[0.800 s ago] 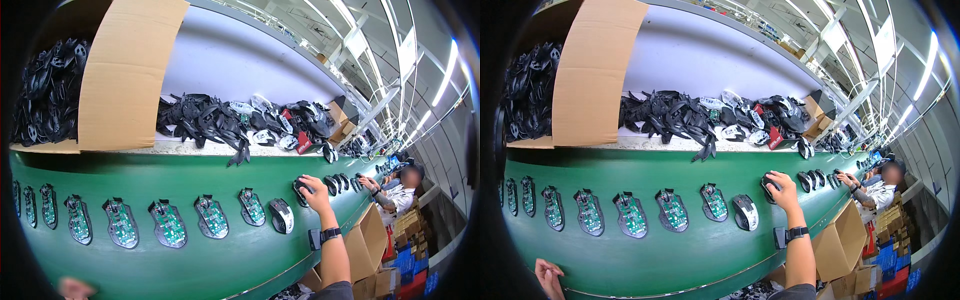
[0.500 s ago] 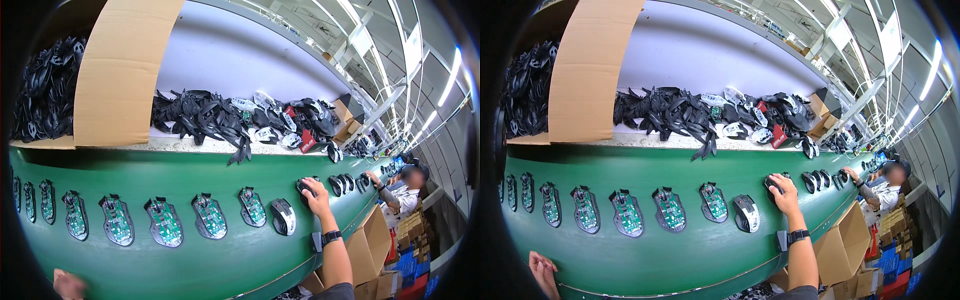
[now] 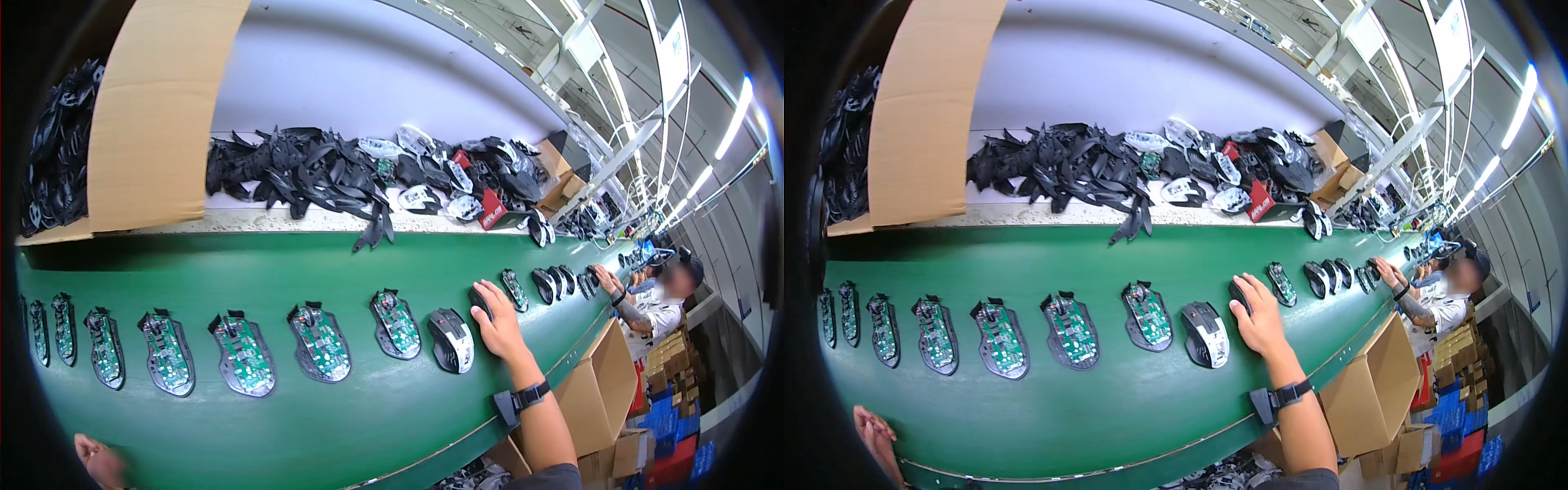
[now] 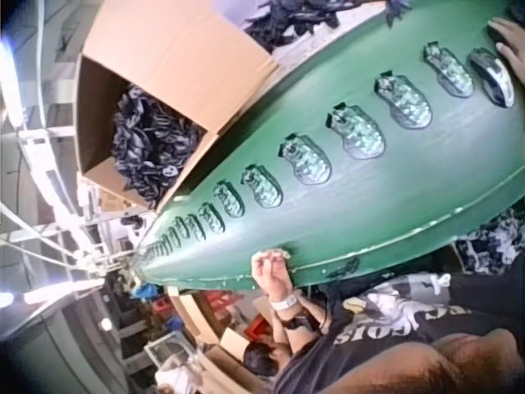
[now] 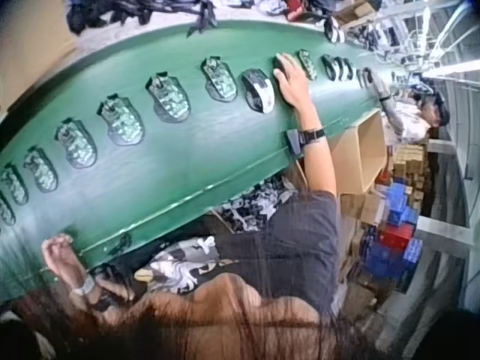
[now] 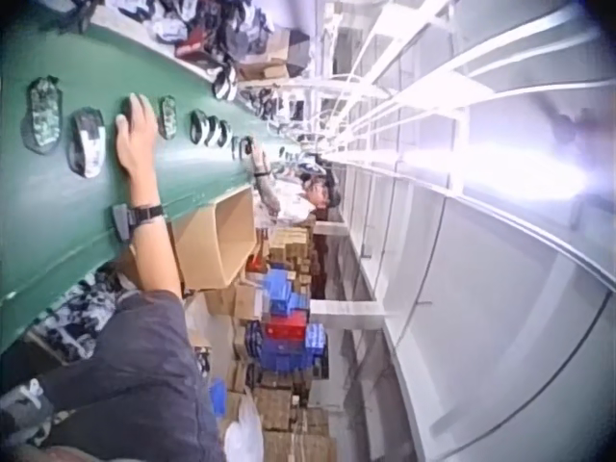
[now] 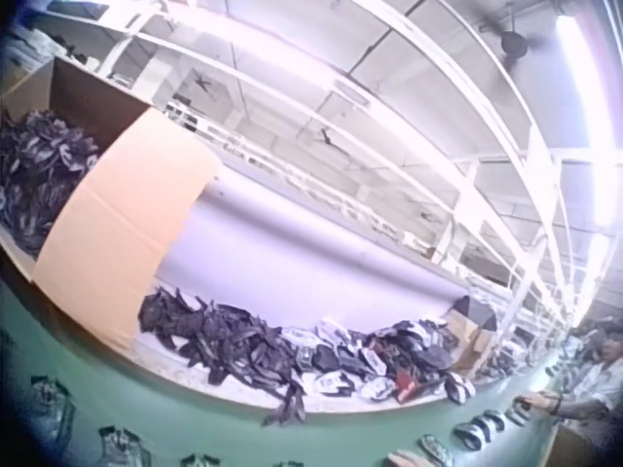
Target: The person assembles computer mice on a factory assembly line. They pick up a white mouse shell, insert a black rubber grip piece, and place the completed unit onto a green conveyor belt. The process is repeated continuously with other workers visible in the background.
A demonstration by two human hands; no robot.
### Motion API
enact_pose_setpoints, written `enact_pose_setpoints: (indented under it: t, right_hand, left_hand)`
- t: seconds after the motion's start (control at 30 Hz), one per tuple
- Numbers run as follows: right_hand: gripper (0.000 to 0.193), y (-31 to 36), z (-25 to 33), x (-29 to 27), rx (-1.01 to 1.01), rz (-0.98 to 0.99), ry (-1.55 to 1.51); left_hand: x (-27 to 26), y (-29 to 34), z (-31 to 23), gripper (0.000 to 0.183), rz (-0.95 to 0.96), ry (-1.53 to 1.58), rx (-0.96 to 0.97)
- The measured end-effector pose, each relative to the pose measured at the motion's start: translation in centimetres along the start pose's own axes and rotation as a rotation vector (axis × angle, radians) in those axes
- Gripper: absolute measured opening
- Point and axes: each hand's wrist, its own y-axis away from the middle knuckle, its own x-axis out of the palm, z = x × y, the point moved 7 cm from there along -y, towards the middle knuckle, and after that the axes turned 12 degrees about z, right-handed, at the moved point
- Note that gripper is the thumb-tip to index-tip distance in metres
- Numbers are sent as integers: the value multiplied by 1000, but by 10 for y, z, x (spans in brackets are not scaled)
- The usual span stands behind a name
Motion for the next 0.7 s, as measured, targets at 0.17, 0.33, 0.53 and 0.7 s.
enact_pose_setpoints:
  t: [0.17,0.33,0.53,0.7]
  right_hand:
    - [41,-2,-9,9,-59,-122,-48]
    - [41,7,-7,8,109,-159,-41]
    - [51,10,-22,9,146,-23,-139]
    - [58,26,-33,-42,163,-285,-435]
  left_hand:
    - [-41,6,22,30,72,-23,47]
    - [-21,2,18,17,-48,-2,69]
    - [-14,0,15,19,19,39,86]
    - [-10,0,11,18,72,10,100]
